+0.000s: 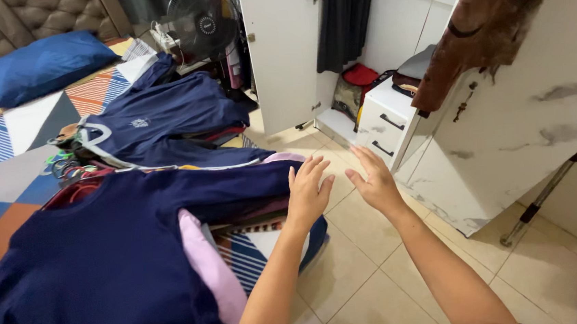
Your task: The person removes garments from hangers, spreads them on a bed, and places some of the garments back onto hangers.
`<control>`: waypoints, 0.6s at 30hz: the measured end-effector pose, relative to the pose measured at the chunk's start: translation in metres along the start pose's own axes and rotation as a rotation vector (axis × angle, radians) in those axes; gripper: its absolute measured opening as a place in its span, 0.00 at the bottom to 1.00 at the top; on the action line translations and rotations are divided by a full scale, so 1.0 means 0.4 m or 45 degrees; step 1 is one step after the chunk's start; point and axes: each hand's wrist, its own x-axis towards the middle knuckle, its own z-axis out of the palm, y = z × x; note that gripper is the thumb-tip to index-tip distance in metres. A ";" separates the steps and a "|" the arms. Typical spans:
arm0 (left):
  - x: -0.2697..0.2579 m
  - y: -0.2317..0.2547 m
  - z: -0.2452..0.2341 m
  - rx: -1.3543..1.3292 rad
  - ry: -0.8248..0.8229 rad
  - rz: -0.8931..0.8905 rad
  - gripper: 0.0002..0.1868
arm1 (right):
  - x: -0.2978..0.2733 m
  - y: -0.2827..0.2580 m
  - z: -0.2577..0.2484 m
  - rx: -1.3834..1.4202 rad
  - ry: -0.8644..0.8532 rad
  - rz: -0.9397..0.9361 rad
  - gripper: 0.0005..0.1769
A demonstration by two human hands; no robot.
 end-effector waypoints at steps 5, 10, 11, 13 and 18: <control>0.124 -0.052 0.061 0.006 0.002 0.029 0.19 | 0.122 0.071 -0.013 0.033 0.045 0.018 0.30; 0.293 -0.121 0.125 -0.035 0.032 0.072 0.18 | 0.261 0.151 0.012 -0.015 0.096 0.013 0.31; 0.325 -0.131 0.138 -0.027 0.011 0.055 0.18 | 0.284 0.165 0.017 -0.012 0.100 0.013 0.31; 0.385 -0.157 0.163 -0.025 -0.025 0.041 0.18 | 0.332 0.202 0.022 -0.013 0.109 0.030 0.30; 0.519 -0.218 0.243 -0.095 0.030 0.090 0.17 | 0.443 0.307 0.029 0.016 0.158 0.035 0.30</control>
